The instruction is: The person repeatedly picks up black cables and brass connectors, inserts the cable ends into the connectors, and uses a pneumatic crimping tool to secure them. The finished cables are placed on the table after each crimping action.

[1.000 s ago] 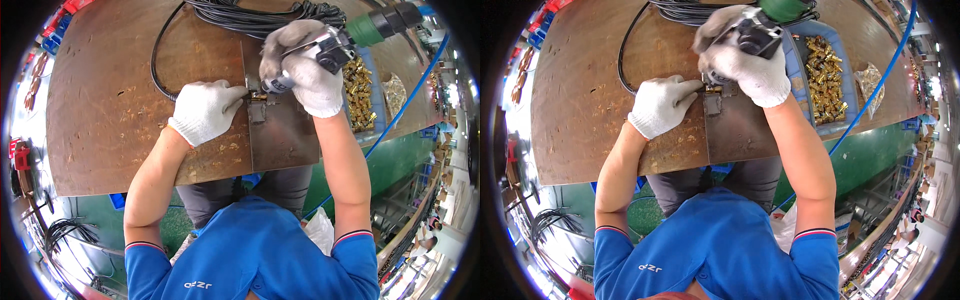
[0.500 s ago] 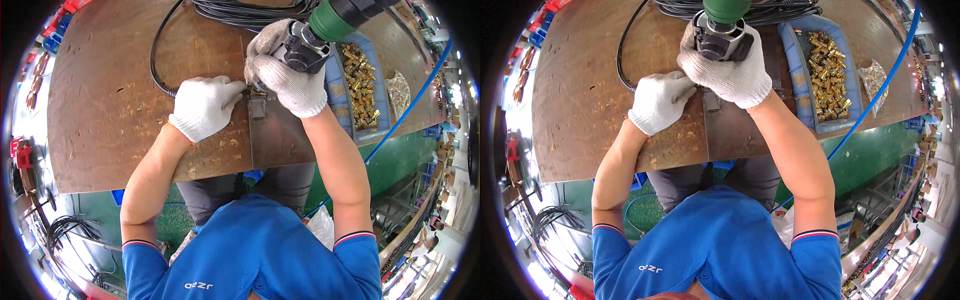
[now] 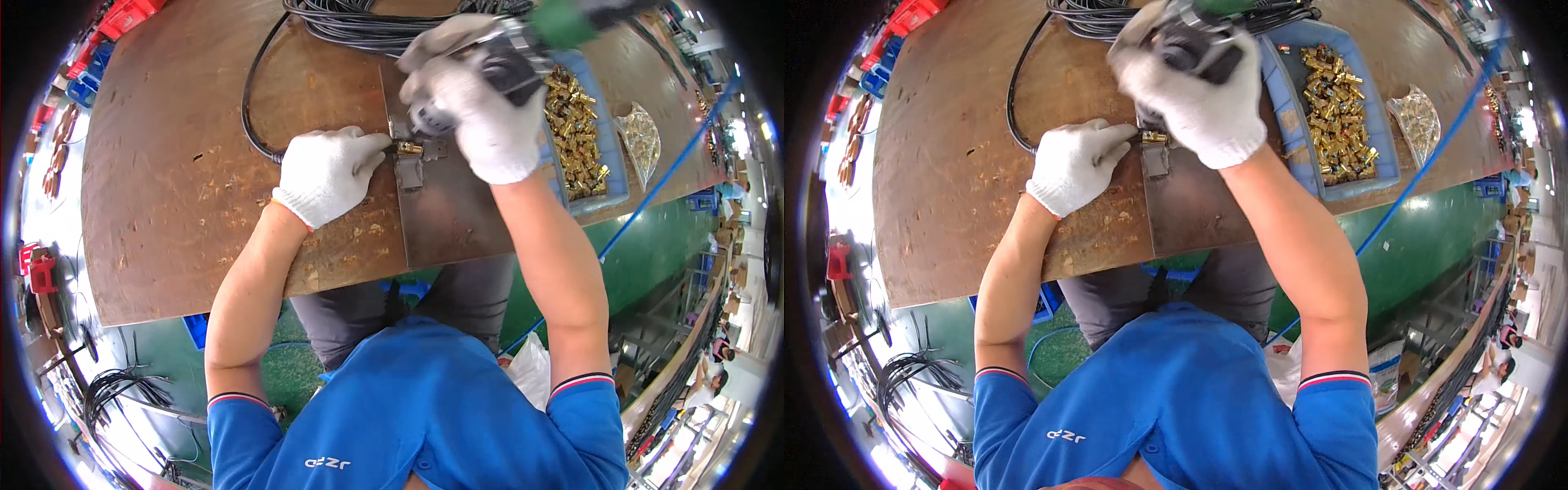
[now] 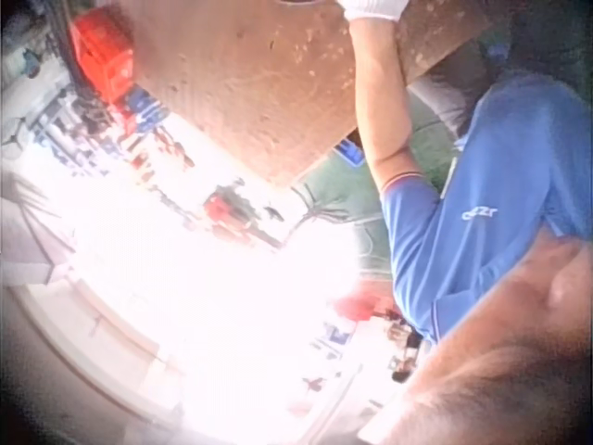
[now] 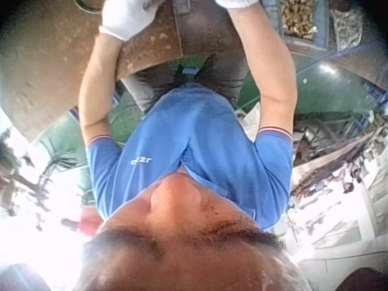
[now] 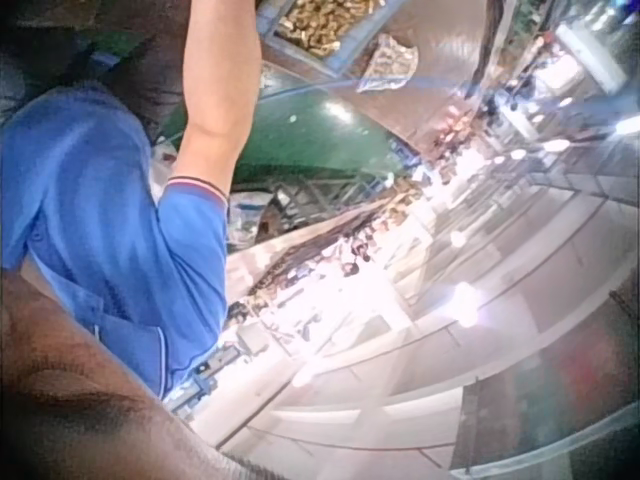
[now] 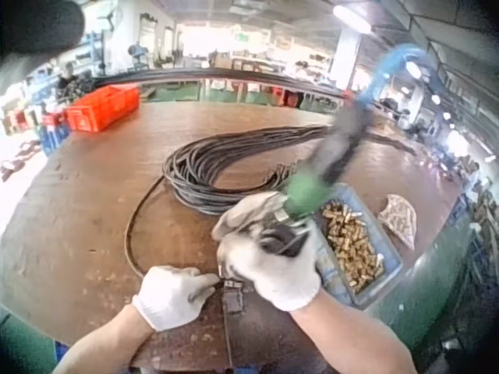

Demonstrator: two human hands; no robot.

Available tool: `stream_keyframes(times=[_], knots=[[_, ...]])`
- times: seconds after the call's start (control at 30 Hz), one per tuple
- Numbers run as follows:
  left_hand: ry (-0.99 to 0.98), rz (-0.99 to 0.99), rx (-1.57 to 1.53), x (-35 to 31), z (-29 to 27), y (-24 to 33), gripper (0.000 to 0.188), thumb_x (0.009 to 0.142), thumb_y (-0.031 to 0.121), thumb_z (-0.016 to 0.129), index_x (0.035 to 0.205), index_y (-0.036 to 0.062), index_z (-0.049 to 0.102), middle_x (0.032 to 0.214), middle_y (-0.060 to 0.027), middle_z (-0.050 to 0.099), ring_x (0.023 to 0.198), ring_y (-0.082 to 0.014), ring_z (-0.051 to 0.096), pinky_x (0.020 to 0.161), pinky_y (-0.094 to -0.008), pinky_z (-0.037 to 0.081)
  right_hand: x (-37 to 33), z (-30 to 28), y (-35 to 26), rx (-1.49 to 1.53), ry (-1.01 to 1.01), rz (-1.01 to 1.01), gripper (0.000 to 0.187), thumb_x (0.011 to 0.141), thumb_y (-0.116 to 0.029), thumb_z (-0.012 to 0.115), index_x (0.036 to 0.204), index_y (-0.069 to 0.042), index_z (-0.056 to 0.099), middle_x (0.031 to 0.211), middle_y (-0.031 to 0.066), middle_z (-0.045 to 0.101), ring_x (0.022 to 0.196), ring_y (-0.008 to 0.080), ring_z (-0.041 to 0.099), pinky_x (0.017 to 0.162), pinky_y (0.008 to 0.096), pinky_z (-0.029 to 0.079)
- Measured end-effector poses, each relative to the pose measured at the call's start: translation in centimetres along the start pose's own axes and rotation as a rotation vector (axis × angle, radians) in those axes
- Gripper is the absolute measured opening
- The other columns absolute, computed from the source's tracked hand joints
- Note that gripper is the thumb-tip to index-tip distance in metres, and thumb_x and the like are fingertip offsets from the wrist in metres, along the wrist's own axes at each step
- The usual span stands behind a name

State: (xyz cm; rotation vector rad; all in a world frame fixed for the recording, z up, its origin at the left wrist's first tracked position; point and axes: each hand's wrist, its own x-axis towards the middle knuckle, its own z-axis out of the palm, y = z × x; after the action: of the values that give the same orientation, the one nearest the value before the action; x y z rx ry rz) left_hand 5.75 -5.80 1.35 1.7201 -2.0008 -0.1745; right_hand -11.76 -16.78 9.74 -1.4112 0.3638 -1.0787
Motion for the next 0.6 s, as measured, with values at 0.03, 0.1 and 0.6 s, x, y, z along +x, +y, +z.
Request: stream_keyframes(times=[0.03,0.1,0.6], knots=[[0.001,0.002,0.003,0.0,0.0,0.1,0.022,0.095,0.020,0.074,0.115,0.0181,0.081,0.088,-0.0108,0.072,0.081,-0.0349,0.073,0.072,-0.0455,0.058,0.1,-0.4,-0.9,-0.013,0.055,-0.048,0.018,0.091,-0.004,0.076,0.107,-0.001,0.069,0.096,0.0177,0.077,0.074,0.0232,0.076,0.065,0.0367,0.062],[0.011,-0.001,0.007,-0.1,0.1,0.1,0.020,0.094,0.019,0.074,0.113,0.0176,0.081,0.087,-0.0113,0.072,0.080,-0.0350,0.073,0.071,-0.0458,0.057,0.5,-4.3,-1.7,0.160,0.008,0.014,0.018,0.097,-0.010,0.071,0.112,-0.001,0.069,0.107,0.0206,0.075,0.080,0.0310,0.076,0.064,0.0430,0.062],[0.099,0.018,-0.209,-0.5,-2.1,0.6,0.017,0.093,0.018,0.076,0.109,0.0130,0.080,0.092,-0.0140,0.077,0.083,-0.0370,0.075,0.073,-0.0456,0.060,0.3,-24.8,-1.8,-0.805,0.639,0.372,0.030,0.087,-0.026,0.090,0.099,-0.007,0.070,0.075,0.0015,0.064,0.059,0.0130,0.057,0.053,0.0312,0.043]])
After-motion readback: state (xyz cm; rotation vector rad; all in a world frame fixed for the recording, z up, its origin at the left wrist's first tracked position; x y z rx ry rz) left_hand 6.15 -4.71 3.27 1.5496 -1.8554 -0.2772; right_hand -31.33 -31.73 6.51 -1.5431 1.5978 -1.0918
